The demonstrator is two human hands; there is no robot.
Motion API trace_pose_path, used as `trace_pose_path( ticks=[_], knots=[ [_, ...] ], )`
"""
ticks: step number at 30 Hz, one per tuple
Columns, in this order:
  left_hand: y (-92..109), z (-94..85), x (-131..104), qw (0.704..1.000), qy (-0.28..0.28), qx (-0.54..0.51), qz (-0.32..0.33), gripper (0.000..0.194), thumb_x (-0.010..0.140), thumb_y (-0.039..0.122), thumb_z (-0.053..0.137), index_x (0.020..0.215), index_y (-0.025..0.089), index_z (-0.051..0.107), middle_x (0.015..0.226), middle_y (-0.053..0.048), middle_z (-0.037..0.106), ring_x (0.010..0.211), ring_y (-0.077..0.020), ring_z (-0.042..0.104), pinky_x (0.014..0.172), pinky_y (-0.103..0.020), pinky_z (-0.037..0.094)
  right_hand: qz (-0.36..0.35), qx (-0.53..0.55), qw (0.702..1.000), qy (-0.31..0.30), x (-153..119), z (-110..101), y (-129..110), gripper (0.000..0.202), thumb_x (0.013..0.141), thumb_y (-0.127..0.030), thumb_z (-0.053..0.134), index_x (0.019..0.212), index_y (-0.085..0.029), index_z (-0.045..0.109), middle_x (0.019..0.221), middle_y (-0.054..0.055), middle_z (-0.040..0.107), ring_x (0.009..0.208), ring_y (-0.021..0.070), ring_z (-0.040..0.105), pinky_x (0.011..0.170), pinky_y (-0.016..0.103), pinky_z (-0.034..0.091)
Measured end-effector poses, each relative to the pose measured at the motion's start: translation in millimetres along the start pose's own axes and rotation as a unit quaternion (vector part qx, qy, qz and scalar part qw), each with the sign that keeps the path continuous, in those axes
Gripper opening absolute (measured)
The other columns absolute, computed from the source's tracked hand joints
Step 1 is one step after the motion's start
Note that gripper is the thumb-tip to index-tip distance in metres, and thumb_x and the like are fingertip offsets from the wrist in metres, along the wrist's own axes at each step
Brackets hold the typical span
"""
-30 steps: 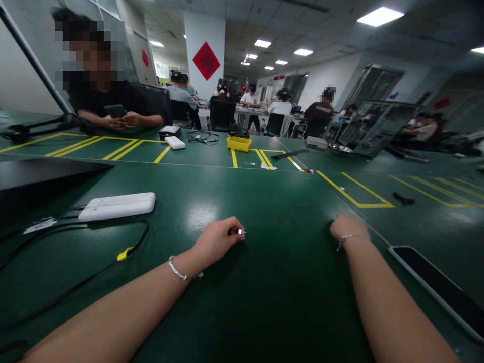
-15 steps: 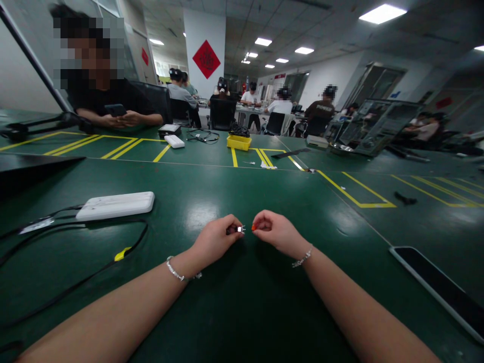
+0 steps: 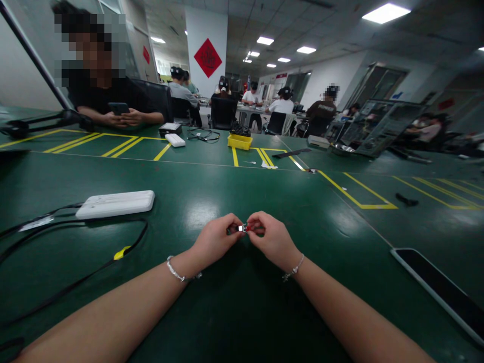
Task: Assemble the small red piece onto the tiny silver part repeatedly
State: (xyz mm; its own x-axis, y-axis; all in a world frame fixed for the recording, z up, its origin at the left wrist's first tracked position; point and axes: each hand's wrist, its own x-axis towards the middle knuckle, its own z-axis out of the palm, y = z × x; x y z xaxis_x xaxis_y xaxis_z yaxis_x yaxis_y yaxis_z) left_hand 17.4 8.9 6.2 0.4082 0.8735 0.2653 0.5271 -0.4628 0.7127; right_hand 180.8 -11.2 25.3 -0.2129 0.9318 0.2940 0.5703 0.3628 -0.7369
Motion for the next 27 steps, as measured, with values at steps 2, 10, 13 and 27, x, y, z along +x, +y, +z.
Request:
trace_pose_path(
  ticks=[2, 10, 13, 27],
  knots=[
    [1, -0.5, 0, 1.0, -0.002, 0.009, 0.003, 0.01, 0.071, 0.022, 0.054, 0.081, 0.02, 0.056, 0.066, 0.003, 0.056, 0.059, -0.01, 0.05, 0.054, -0.021, 0.036, 0.014, 0.014, 1.0, 0.011, 0, 2, -2, 0.014, 0.067, -0.011, 0.051, 0.079, -0.019, 0.049, 0.076, 0.0, 0.056, 0.068, 0.0102, 0.056, 0.063, 0.024, 0.049],
    [2, -0.6, -1, 1.0, 0.001, 0.027, 0.008, 0.009, 0.07, 0.021, 0.055, 0.079, 0.02, 0.056, 0.065, 0.003, 0.056, 0.058, -0.0101, 0.05, 0.052, -0.022, 0.035, 0.008, 0.002, 0.999, 0.031, -3, 4, -3, 0.017, 0.07, -0.011, 0.051, 0.083, -0.021, 0.046, 0.079, 0.001, 0.058, 0.072, 0.0118, 0.058, 0.068, 0.027, 0.05],
    [1, 0.2, 0, 0.999, 0.003, 0.032, 0.008, 0.01, 0.07, 0.021, 0.055, 0.08, 0.019, 0.056, 0.066, 0.003, 0.056, 0.059, -0.0103, 0.05, 0.052, -0.021, 0.035, 0.02, 0.021, 0.999, 0.034, -3, 5, -4, 0.022, 0.07, -0.011, 0.052, 0.088, -0.022, 0.045, 0.081, 0.002, 0.06, 0.075, 0.013, 0.06, 0.069, 0.028, 0.05],
    [-1, -1.7, 0, 0.999, 0.023, 0.036, -0.01, 0.006, 0.072, 0.025, 0.053, 0.072, 0.018, 0.054, 0.064, 0.003, 0.057, 0.057, -0.0104, 0.051, 0.052, -0.021, 0.034, -0.021, -0.011, 0.999, 0.035, -9, 14, -11, 0.042, 0.071, -0.005, 0.043, 0.109, -0.024, 0.043, 0.107, 0.005, 0.054, 0.089, 0.0163, 0.058, 0.081, 0.034, 0.047]
  ],
)
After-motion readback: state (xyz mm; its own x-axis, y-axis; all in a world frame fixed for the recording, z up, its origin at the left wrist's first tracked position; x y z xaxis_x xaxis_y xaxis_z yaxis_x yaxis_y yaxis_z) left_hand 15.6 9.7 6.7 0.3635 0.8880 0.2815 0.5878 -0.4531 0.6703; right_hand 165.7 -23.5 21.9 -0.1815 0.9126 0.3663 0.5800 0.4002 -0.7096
